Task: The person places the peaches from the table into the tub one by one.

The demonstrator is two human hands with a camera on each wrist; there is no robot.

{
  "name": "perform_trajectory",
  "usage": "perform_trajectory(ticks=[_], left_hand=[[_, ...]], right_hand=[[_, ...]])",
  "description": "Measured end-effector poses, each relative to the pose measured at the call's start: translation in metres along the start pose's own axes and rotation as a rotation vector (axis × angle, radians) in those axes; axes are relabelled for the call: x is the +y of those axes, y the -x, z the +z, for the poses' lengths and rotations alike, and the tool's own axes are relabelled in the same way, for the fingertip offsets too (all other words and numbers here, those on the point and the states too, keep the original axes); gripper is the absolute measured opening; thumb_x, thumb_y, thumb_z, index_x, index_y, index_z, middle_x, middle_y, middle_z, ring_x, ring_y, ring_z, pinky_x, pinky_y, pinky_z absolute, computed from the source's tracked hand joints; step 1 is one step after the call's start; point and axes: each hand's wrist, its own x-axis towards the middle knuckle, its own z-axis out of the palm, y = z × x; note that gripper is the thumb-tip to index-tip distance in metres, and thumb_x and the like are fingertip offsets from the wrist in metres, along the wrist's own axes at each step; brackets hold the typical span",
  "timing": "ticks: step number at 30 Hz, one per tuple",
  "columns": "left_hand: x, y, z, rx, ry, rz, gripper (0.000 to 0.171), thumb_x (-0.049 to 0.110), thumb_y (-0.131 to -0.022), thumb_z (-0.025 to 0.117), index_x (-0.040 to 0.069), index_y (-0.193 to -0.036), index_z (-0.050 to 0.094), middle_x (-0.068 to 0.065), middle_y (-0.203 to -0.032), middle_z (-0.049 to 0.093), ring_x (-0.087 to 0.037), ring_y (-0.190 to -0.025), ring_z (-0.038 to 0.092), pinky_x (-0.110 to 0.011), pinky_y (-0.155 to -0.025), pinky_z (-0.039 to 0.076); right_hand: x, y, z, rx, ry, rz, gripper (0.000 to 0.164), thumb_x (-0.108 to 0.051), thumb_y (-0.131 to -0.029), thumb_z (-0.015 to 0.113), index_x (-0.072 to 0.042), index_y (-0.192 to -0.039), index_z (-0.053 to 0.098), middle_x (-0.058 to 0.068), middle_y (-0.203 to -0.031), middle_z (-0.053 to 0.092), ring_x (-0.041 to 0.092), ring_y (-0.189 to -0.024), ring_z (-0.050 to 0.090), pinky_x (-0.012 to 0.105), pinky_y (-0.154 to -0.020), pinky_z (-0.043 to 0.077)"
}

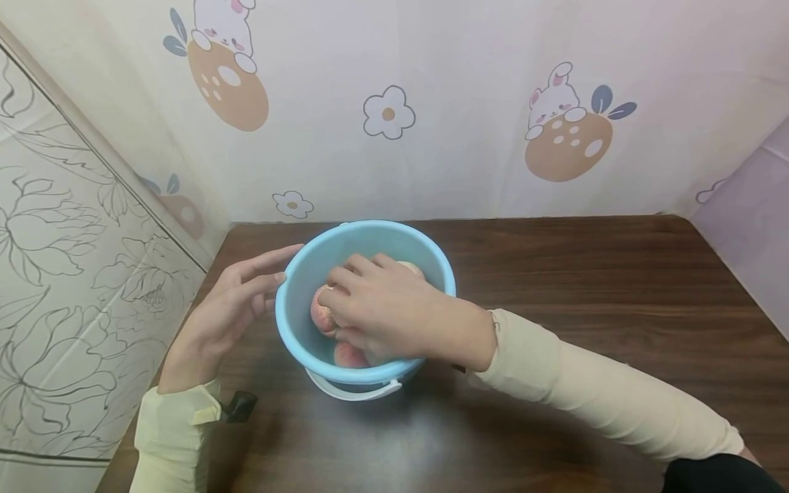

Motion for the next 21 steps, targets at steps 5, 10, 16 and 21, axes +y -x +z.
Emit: perform_trajectory(ticks=[5,10,16,21], left_hand=[[0.001,0.001,0.000,-0.004,0.019,0.000,0.049,0.006,-0.107,0.051,0.009,-0.155,0.049,-0.006,-0.146,0.062,-0.014,-0.106,0.075,-0.034,-0.091,0.063],[0.000,0.001,0.000,0.005,0.012,-0.002,0.048,0.007,-0.106,0.051,0.009,-0.155,0.049,-0.006,-0.148,0.061,-0.014,-0.108,0.075,-0.034,-0.092,0.063],[0.000,0.001,0.000,0.009,0.008,-0.007,0.048,0.006,-0.106,0.052,0.009,-0.154,0.050,-0.006,-0.147,0.061,-0.014,-0.108,0.074,-0.033,-0.093,0.063],[0.000,0.001,0.001,0.009,0.003,0.004,0.048,0.007,-0.105,0.054,0.008,-0.153,0.052,-0.004,-0.146,0.062,-0.015,-0.109,0.074,-0.033,-0.094,0.062]], right_hand=[[0.000,0.003,-0.005,-0.014,-0.033,0.033,0.019,-0.034,-0.087,0.071,-0.024,-0.103,0.066,-0.005,-0.108,0.068,0.019,-0.101,0.062,0.030,-0.074,0.050],[0.002,0.006,-0.009,0.050,-0.014,0.007,0.021,-0.035,-0.083,0.073,-0.021,-0.096,0.065,-0.003,-0.103,0.067,0.021,-0.095,0.061,0.029,-0.069,0.048],[0.006,0.013,-0.015,0.147,-0.055,-0.007,0.007,-0.021,-0.096,0.068,-0.015,-0.098,0.068,-0.002,-0.101,0.069,0.019,-0.089,0.062,0.026,-0.074,0.050],[0.013,0.026,-0.020,0.188,-0.052,0.070,0.013,-0.017,-0.099,0.065,-0.014,-0.110,0.072,-0.001,-0.107,0.072,0.020,-0.098,0.066,0.030,-0.081,0.058]])
